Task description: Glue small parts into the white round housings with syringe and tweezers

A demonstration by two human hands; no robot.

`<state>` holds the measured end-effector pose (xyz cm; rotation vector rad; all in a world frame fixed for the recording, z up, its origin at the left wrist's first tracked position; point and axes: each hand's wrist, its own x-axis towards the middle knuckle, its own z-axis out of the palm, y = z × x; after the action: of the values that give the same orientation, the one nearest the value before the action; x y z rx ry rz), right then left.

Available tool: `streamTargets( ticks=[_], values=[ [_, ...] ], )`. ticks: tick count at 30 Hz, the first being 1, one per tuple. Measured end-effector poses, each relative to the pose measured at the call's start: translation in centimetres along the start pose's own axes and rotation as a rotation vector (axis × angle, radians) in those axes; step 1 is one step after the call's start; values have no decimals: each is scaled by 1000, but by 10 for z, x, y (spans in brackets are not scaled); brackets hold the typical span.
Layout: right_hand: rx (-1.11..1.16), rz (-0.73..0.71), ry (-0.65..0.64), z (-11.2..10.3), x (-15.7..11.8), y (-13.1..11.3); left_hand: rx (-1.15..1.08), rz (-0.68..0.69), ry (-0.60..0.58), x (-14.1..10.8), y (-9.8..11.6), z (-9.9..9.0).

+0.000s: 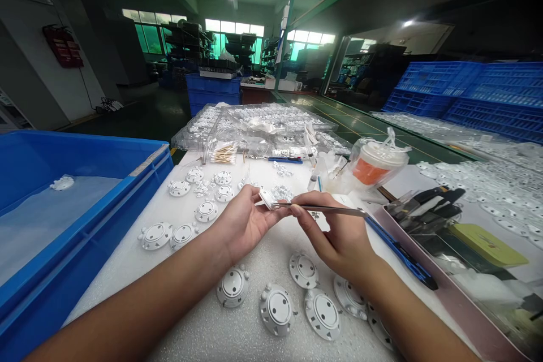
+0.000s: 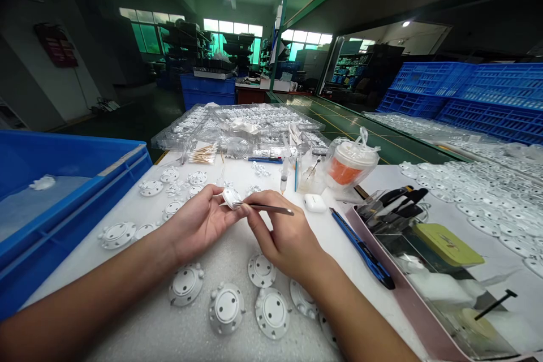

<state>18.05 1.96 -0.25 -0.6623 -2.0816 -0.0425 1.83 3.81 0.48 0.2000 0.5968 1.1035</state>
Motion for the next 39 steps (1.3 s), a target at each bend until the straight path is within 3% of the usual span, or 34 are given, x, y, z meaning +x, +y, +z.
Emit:
streamTargets(
  ticks=[39],
  values=[
    [6, 22, -17, 0, -1, 1, 15, -1, 13, -1, 0, -2]
  ],
)
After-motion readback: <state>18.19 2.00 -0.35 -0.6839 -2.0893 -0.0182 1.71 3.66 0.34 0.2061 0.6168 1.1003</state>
